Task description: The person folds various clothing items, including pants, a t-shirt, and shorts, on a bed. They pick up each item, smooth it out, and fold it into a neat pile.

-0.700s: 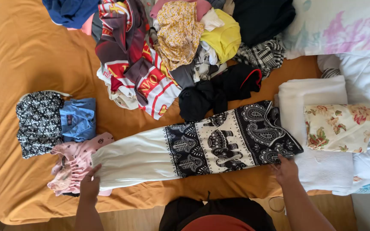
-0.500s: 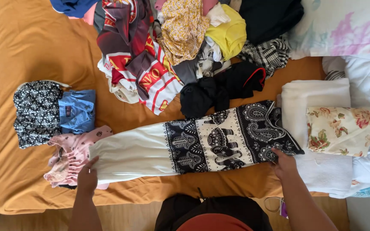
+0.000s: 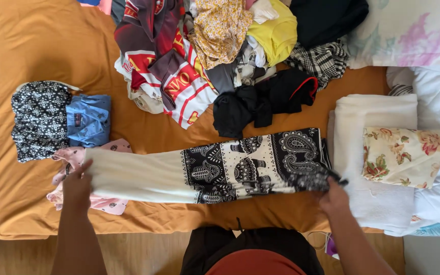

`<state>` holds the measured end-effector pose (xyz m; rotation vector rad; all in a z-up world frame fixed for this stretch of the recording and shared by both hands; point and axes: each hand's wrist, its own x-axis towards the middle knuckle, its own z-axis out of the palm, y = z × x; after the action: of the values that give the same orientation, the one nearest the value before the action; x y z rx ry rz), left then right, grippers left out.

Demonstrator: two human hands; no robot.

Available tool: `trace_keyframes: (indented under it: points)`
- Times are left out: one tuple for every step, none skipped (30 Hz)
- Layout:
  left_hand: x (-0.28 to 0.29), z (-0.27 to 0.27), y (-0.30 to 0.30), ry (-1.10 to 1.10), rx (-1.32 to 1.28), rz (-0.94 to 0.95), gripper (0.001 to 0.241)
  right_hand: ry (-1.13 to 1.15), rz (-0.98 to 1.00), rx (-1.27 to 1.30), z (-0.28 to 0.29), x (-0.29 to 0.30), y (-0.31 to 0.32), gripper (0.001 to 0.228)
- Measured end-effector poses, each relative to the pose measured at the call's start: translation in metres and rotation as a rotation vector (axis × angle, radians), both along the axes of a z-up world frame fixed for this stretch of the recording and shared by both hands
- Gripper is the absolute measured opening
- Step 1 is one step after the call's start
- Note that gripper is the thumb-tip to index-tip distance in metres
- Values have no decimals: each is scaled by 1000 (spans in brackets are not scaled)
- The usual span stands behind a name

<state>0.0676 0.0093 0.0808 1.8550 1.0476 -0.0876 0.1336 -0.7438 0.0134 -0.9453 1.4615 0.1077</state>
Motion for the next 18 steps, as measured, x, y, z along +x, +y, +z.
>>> trace_keyframes:
  points:
    - [23, 16, 1, -4, 2, -1, 52, -4, -1, 2, -2, 21, -8, 22]
    - [47, 31, 1, -39, 26, -18, 49, -203, 26, 37, -3, 42, -18, 23]
    - [72, 47, 1, -75, 49, -34, 45, -401, 52, 73, -4, 62, -28, 23]
    - [91, 55, 15, -81, 48, -42, 45, -407, 45, 70, 22, 83, -29, 23]
    - [110, 63, 30, -218, -61, 22, 44, -527, 144, 75, 47, 103, -29, 25]
    - [127, 71, 45, -350, -172, 88, 42, -643, 245, 82, 72, 122, -30, 26]
    - [141, 88, 51, -351, -174, 82, 42, -644, 240, 80, 102, 133, -28, 26]
    - [153, 105, 59, -456, -170, 53, 44, -705, 228, 20, 132, 146, -25, 23]
    - [165, 122, 67, -561, -167, 23, 47, -767, 216, -38, 161, 159, -21, 20]
    - [169, 132, 65, -562, -167, 22, 47, -768, 215, -38, 180, 161, -15, 20]
    - [174, 142, 63, -628, -179, -50, 47, -859, 190, -7, 198, 163, -8, 25]
    - [177, 151, 61, -692, -192, -121, 47, -948, 168, 28, 216, 166, -2, 30]
    - [178, 152, 57, -691, -191, -119, 47, -947, 169, 29, 214, 167, 1, 30]
    - [178, 153, 53, -646, -201, -67, 49, -923, 147, 4, 211, 167, 3, 30]
    - [179, 153, 49, -602, -209, -14, 52, -900, 125, -20, 207, 168, 6, 29]
    - [174, 137, 50, -597, -209, -14, 52, -895, 125, -20, 184, 164, 2, 29]
    - [169, 120, 51, -520, -181, -5, 52, -818, 127, -39, 161, 160, -2, 28]
    - [164, 102, 51, -441, -156, 3, 53, -739, 130, -57, 137, 155, -7, 27]
